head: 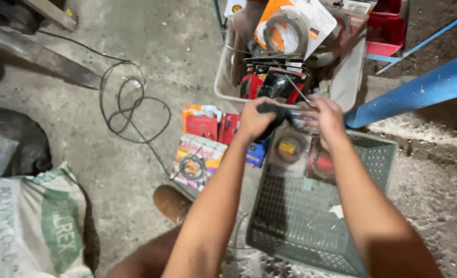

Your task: Sort through a crate of motorcycle parts and place selected items into a bag

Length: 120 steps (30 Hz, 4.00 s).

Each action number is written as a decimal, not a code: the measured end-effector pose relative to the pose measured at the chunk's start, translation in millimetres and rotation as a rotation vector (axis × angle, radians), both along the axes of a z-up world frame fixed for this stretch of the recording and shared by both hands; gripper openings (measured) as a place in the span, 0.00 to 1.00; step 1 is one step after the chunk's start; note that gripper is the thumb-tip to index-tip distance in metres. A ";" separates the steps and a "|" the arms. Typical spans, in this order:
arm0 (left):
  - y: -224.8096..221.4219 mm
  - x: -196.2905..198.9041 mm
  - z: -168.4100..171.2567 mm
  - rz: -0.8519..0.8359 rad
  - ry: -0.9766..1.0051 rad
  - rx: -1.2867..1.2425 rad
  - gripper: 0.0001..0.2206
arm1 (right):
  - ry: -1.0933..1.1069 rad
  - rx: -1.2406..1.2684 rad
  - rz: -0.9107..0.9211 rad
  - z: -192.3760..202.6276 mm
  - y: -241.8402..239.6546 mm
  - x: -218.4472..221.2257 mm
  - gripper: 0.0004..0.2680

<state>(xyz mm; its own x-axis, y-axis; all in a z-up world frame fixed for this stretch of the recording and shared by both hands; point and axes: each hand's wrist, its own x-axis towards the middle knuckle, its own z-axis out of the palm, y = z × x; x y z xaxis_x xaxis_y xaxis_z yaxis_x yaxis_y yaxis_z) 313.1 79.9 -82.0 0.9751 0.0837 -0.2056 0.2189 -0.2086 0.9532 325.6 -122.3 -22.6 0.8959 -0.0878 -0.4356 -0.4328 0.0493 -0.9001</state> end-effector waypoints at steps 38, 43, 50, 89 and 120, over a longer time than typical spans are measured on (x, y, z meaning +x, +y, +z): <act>36.7 66.0 2.1 -0.034 0.407 0.065 0.26 | -0.077 -0.542 0.338 -29.0 76.7 14.4 0.18; 28.2 57.0 15.4 -0.049 0.363 0.069 0.22 | -0.089 -0.536 0.351 -10.3 74.1 2.7 0.20; 12.7 52.6 62.4 -0.004 0.178 0.022 0.15 | -0.328 -0.510 0.259 24.9 72.0 -6.8 0.15; -40.4 -308.8 224.6 -0.400 -0.170 0.784 0.36 | -0.138 -0.084 0.207 86.1 -58.4 -404.8 0.11; -27.7 -320.4 182.2 -0.810 -0.055 0.826 0.27 | -0.093 -0.430 0.594 101.0 -30.6 -430.0 0.13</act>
<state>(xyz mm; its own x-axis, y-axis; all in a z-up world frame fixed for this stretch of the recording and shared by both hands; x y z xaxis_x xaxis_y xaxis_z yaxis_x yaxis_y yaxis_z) -7.3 52.2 100.2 0.8104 -0.4802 -0.3356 -0.3010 -0.8327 0.4648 -104.4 -152.9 78.3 0.8768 0.2780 -0.3924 -0.1980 -0.5348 -0.8214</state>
